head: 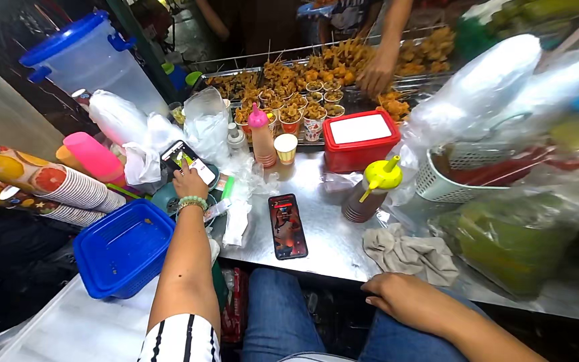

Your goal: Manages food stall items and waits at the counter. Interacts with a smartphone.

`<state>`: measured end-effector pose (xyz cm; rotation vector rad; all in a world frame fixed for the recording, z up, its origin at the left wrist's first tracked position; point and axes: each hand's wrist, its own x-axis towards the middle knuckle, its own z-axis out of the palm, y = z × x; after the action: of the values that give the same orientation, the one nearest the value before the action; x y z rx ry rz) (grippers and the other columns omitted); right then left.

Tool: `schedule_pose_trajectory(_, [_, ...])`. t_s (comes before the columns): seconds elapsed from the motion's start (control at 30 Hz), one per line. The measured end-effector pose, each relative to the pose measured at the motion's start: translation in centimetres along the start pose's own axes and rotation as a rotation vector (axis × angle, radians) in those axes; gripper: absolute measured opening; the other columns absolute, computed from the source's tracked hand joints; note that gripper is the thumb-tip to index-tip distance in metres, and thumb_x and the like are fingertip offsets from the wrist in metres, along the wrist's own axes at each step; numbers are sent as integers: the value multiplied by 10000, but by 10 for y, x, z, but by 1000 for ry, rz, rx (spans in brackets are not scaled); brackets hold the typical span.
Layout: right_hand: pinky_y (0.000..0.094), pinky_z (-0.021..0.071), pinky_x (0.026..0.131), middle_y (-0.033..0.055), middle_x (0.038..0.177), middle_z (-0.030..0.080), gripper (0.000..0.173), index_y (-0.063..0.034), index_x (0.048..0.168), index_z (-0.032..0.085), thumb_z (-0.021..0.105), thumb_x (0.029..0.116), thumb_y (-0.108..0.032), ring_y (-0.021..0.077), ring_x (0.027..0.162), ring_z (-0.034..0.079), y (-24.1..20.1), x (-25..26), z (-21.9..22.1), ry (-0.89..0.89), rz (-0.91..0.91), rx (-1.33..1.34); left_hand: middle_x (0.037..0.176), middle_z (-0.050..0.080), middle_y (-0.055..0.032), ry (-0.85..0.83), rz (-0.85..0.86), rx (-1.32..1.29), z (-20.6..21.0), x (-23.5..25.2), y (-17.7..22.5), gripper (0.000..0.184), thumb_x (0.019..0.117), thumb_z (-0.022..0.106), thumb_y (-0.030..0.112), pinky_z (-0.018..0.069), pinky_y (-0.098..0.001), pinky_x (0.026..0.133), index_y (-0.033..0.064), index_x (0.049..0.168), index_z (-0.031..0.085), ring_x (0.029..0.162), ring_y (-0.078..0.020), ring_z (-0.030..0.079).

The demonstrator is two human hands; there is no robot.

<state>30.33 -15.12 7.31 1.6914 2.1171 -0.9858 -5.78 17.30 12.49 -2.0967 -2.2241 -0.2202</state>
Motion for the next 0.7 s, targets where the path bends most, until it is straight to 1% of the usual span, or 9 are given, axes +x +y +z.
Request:
schedule_pose_trajectory(0.07, [553,495,1013,204,1207,704,360,-48,1288,690,517,1081,-286,386,1183,651,0,-1,0,4,-3,1,1636,303,-227,81,15,-51,5,-6,1,266,940,592,4,400,-678,1038,-84,1178,670,1364,-545,410])
schedule_pose_trajectory(0.1, [556,498,1008,205,1202,706,359,-48,1284,693,519,1080,-287,388,1180,654,0,-1,0,7,-6,0,1640,294,-228,101,-1,-101,5,-10,5,273,949,578,6,386,-675,1052,-82,1192,665,1372,-543,403])
schedule_pose_trajectory(0.2, [556,507,994,201,1186,713,353,-49,1265,704,529,1075,-290,385,1166,662,1,0,1,23,-21,-5,1632,295,-235,177,0,-228,9,-26,18,259,953,573,33,404,-683,1042,-55,1174,674,1361,-538,417])
schedule_pose_trajectory(0.33, [583,504,992,219,1171,715,340,-34,1252,710,545,1066,-266,407,1152,667,2,-3,4,67,-37,14,1635,264,-259,152,48,-279,11,-43,33,269,966,576,77,399,-694,1038,-49,1188,660,1364,-548,405])
schedule_pose_trajectory(0.47, [567,492,1013,218,1198,707,348,-40,1270,701,529,1075,-272,400,1177,654,0,-6,1,48,-10,18,1652,219,-269,112,-20,-264,7,-33,34,305,952,604,78,400,-676,1056,-62,1219,652,1392,-554,375])
schedule_pose_trajectory(0.57, [560,484,1028,206,1228,698,373,-58,1308,684,507,1084,-298,393,1197,644,1,-5,0,30,-9,15,1654,207,-269,114,-38,-293,0,-33,27,303,934,628,71,392,-688,1059,-63,1204,650,1398,-559,360])
schedule_pose_trajectory(0.63, [575,475,1035,222,1239,690,382,-46,1313,676,497,1088,-297,405,1207,635,0,-5,0,16,-25,37,1619,279,-294,174,21,-351,-7,-44,25,328,924,639,76,360,-686,1091,-67,1218,657,1399,-562,362])
schedule_pose_trajectory(0.67, [592,470,1033,240,1228,686,376,-26,1291,676,497,1088,-287,420,1205,632,-2,-6,0,14,-37,53,1563,360,-322,245,78,-391,-8,-52,26,339,917,651,88,343,-665,1118,-70,1217,667,1389,-561,383])
schedule_pose_trajectory(0.7, [611,469,1020,260,1200,688,363,-2,1250,685,503,1085,-269,438,1188,635,-2,-7,-1,24,-52,72,1465,452,-367,337,151,-445,-7,-61,29,338,920,653,102,337,-647,1132,-80,1203,678,1355,-571,420])
